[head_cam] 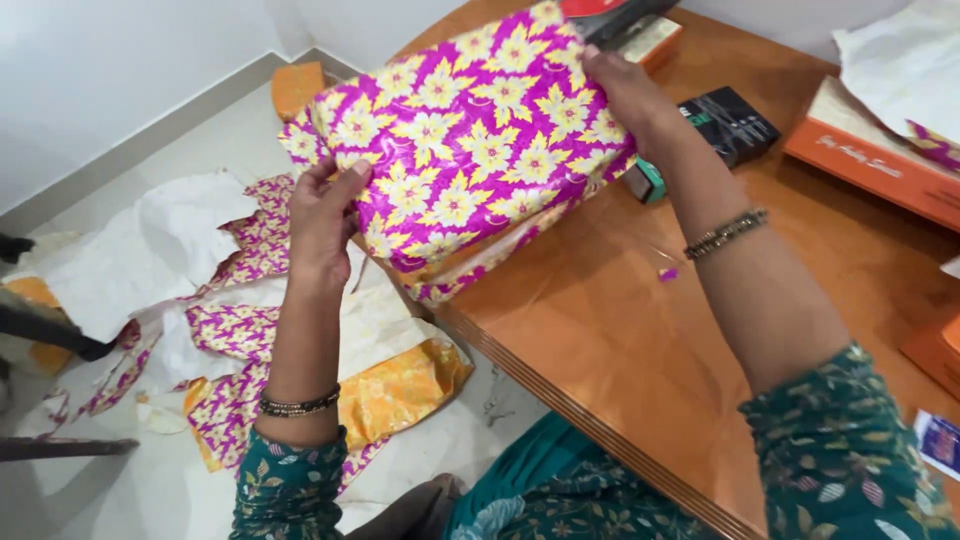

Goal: The person wraps two rectangular boxes using patterned wrapping paper and adhesive stickers. They fold the paper around each box, smooth the edges, and seal the ends with stickers. The first wrapped box is set aside, then the second is wrapped similarly.

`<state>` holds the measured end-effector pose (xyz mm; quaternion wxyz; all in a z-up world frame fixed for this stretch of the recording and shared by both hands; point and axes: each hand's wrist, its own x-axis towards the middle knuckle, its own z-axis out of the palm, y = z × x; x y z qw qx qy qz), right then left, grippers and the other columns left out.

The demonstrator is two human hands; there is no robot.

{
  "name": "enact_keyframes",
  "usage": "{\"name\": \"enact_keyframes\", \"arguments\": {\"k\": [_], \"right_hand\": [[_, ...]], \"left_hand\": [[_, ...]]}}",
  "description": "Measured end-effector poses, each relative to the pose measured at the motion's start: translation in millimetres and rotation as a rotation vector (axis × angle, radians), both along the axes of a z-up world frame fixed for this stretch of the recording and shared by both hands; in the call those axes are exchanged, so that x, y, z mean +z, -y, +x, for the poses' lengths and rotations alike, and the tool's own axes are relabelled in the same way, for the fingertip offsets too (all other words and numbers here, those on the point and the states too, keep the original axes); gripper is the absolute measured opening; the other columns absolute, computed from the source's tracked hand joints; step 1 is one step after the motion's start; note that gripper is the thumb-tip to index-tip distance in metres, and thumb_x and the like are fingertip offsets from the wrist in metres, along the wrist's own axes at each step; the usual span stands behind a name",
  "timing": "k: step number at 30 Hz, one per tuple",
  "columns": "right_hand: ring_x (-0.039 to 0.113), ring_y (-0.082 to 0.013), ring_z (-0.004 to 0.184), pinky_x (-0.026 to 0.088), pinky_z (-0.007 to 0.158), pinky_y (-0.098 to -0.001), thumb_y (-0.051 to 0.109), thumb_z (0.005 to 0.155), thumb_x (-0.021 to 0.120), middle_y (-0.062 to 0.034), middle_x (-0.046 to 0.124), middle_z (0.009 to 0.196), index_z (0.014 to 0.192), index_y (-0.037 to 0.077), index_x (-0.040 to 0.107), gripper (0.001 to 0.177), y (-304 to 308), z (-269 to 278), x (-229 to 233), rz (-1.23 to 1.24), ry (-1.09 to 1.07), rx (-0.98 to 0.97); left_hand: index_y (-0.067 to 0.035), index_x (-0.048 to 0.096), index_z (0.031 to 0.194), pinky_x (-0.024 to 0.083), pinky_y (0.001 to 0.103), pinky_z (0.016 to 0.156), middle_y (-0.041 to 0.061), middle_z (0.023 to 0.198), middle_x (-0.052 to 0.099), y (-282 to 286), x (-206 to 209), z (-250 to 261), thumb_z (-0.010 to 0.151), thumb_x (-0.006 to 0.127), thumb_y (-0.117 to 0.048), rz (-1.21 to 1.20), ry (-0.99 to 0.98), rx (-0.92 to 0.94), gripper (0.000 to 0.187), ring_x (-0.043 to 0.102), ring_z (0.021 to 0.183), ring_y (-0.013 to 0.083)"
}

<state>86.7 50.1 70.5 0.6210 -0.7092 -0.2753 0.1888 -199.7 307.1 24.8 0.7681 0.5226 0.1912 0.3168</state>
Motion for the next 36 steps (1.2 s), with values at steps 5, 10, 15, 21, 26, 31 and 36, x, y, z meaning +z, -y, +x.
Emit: {"name": "enact_keyframes", "arguments": {"k": [5, 10, 15, 21, 26, 31, 36], "right_hand": [[0.068, -0.0144, 0.101, 0.054, 0.091, -0.0336, 0.044, 0.103, 0.048, -0.0052, 0.071, 0.118, 0.126, 0.007, 0.060, 0.046, -31, 19, 4, -0.250, 0.004, 0.015], [0.066, -0.0154, 0.104, 0.053, 0.091, -0.0355, 0.046, 0.102, 0.048, -0.0063, 0.070, 0.120, 0.130, 0.007, 0.059, 0.049, -34, 22, 4, -0.346, 0.077, 0.023], [0.064, -0.0172, 0.113, 0.049, 0.100, -0.0360, 0.051, 0.102, 0.049, -0.0073, 0.070, 0.125, 0.128, 0.007, 0.063, 0.053, -36, 24, -1, -0.436, 0.214, 0.054], [0.063, -0.0172, 0.119, 0.048, 0.101, -0.0360, 0.053, 0.097, 0.049, -0.0061, 0.065, 0.132, 0.132, 0.015, 0.057, 0.052, -38, 26, -5, -0.404, 0.003, 0.047], [0.064, -0.0180, 0.118, 0.049, 0.102, -0.0348, 0.054, 0.099, 0.050, -0.0084, 0.066, 0.133, 0.135, 0.012, 0.057, 0.055, -37, 34, -15, -0.395, 0.021, 0.021], [0.068, -0.0236, 0.107, 0.057, 0.089, -0.0336, 0.036, 0.098, 0.074, -0.0151, 0.066, 0.120, 0.133, 0.004, 0.057, 0.050, -25, 24, -31, 0.000, 0.592, -0.422], [0.067, -0.0257, 0.092, 0.053, 0.085, -0.0381, 0.020, 0.107, 0.070, -0.0179, 0.054, 0.122, 0.137, 0.002, 0.055, 0.038, 52, -27, -46, 0.066, 0.972, -0.437]], "left_hand": [[0.004, 0.050, 0.131, 0.062, 0.028, 0.072, 0.012, 0.110, 0.070, -16, -15, 3, 0.083, 0.083, -0.025, 0.005, -0.067, 0.023, 0.065, 0.073, 0.088, 0.0155], [0.001, 0.047, 0.127, 0.061, 0.029, 0.068, 0.010, 0.109, 0.068, -19, -27, 5, 0.085, 0.079, -0.032, 0.128, -0.167, 0.047, 0.062, 0.072, 0.089, 0.0141], [0.001, 0.046, 0.126, 0.059, 0.029, 0.072, 0.011, 0.110, 0.062, -17, -40, 8, 0.092, 0.075, -0.036, 0.190, -0.097, 0.071, 0.058, 0.067, 0.091, 0.0137], [0.001, 0.035, 0.136, 0.056, 0.033, 0.099, 0.015, 0.126, 0.057, -11, -56, 19, 0.089, 0.077, -0.033, 0.009, 0.069, 0.105, 0.071, 0.063, 0.114, 0.0196], [0.001, 0.033, 0.142, 0.053, 0.035, 0.104, 0.016, 0.130, 0.053, -12, -71, 27, 0.089, 0.077, -0.034, 0.022, 0.074, 0.194, 0.078, 0.061, 0.120, 0.0210], [0.009, 0.047, 0.137, 0.053, 0.037, 0.102, 0.021, 0.129, 0.060, -20, -70, 25, 0.092, 0.076, -0.039, 0.047, 0.057, 0.093, 0.072, 0.063, 0.115, 0.0241], [0.000, 0.031, 0.147, 0.046, 0.038, 0.108, 0.016, 0.133, 0.049, 9, -40, -3, 0.101, 0.070, -0.043, 0.341, -0.001, 0.495, 0.074, 0.055, 0.124, 0.0220]]}}
